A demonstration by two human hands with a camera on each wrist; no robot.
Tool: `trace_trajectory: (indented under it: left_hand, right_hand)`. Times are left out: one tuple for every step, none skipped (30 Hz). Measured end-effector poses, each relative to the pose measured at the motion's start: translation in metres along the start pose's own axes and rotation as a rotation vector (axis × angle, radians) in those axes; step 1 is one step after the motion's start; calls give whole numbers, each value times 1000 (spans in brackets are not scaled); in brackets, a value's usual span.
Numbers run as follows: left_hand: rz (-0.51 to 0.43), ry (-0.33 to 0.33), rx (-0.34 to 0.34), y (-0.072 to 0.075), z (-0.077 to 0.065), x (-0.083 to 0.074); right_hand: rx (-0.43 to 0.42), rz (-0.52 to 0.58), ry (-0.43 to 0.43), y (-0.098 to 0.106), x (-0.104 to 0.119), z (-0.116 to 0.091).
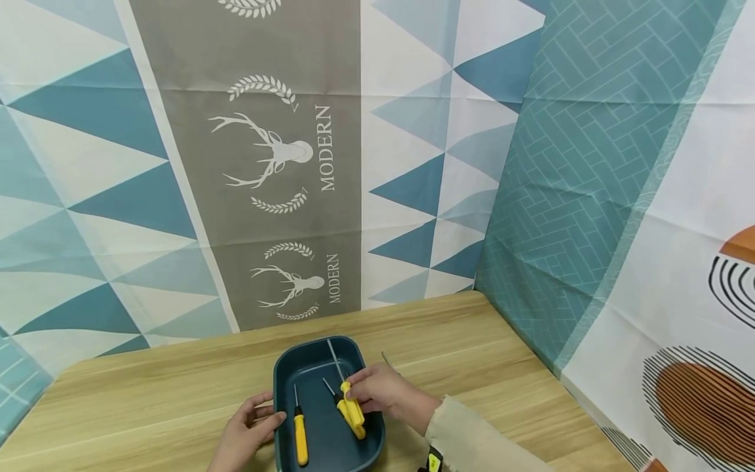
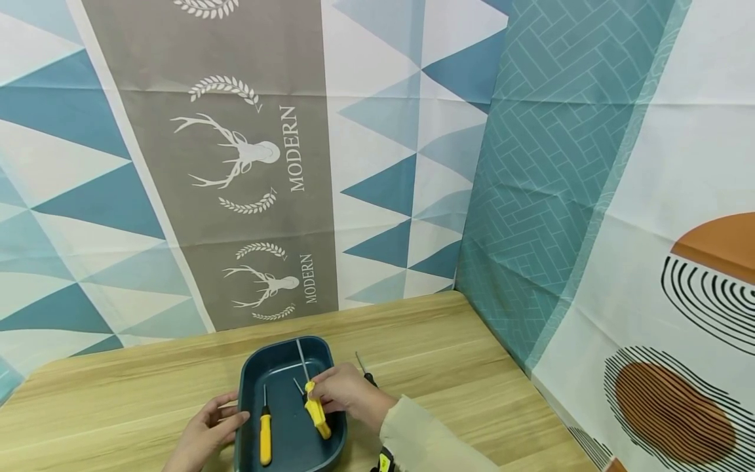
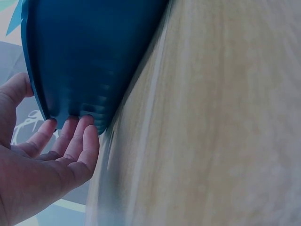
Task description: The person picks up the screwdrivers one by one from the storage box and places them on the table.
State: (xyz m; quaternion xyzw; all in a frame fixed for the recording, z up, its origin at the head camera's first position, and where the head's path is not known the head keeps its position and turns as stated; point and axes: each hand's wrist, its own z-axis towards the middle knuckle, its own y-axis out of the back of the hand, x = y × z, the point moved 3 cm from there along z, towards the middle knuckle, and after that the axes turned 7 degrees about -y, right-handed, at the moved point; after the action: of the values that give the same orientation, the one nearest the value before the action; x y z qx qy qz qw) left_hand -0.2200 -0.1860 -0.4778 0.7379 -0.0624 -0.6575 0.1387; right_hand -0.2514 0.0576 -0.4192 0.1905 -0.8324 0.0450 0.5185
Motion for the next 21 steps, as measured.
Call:
trace_trajectory:
  left_hand:
    - [2, -1, 0, 0, 0, 0]
    - [3, -3, 1, 0, 0, 0]
    - [4, -1, -1, 0, 0, 0]
    - [3, 1, -4, 0, 0, 0]
    - [5, 1, -4, 0, 0, 0]
    - [6, -3, -1, 0, -1, 0]
    - [4, -3, -1, 0, -1, 0]
    - [2, -2, -2, 0, 0, 0]
    - [1, -1, -3, 0, 0, 0]
    - [1, -4, 0, 0, -1, 0]
    - [1, -4, 0, 0, -1, 0]
    - [-2, -1, -3, 0, 0, 0]
    - [-1, -1, -2, 0, 0, 0]
    - [0, -2, -2, 0, 0, 0]
    - [0, -1, -2, 0, 0, 0]
    - [1, -1, -1, 0, 0, 0]
    - [2, -1, 0, 0, 0, 0]
    - [5, -4, 4, 1, -1, -1]
    - [6, -4, 5, 1, -1, -1]
    - [5, 1, 4, 0, 0, 0]
    - [5, 1, 5, 0, 0, -1]
  right_hand:
    - [1, 3, -1, 1, 0, 0]
    - [0, 6, 0, 2, -1, 1]
    - [-1, 9, -1, 2, -1, 1]
    - [-4, 8, 0, 3, -1, 2]
    - [-5, 9, 0, 4, -1, 2]
    - [-7, 8, 1, 5, -1, 2]
    - [-8, 7, 3, 6, -1, 2]
    - [-10, 6, 5, 6, -1, 2]
    - [-12, 5, 6, 7, -1, 2]
    - [-13, 4, 8, 8, -1, 2]
    - [-13, 5, 10, 9, -1, 1]
    - [-14, 3, 12, 9, -1, 1]
    - [-13, 4, 16, 10, -1, 0]
    - [-14, 4, 18, 10, 0, 0]
    - [-14, 3, 19, 11, 0, 0]
    - [-14, 3, 21, 12, 0, -1]
    - [-16, 2, 23, 13, -1, -1]
    - [-17, 4, 23, 13, -1, -1]
    - [-19, 5, 23, 14, -1, -1]
    - [-20, 6, 21, 15, -1, -2]
    - [-21, 10, 20, 15, -1, -1]
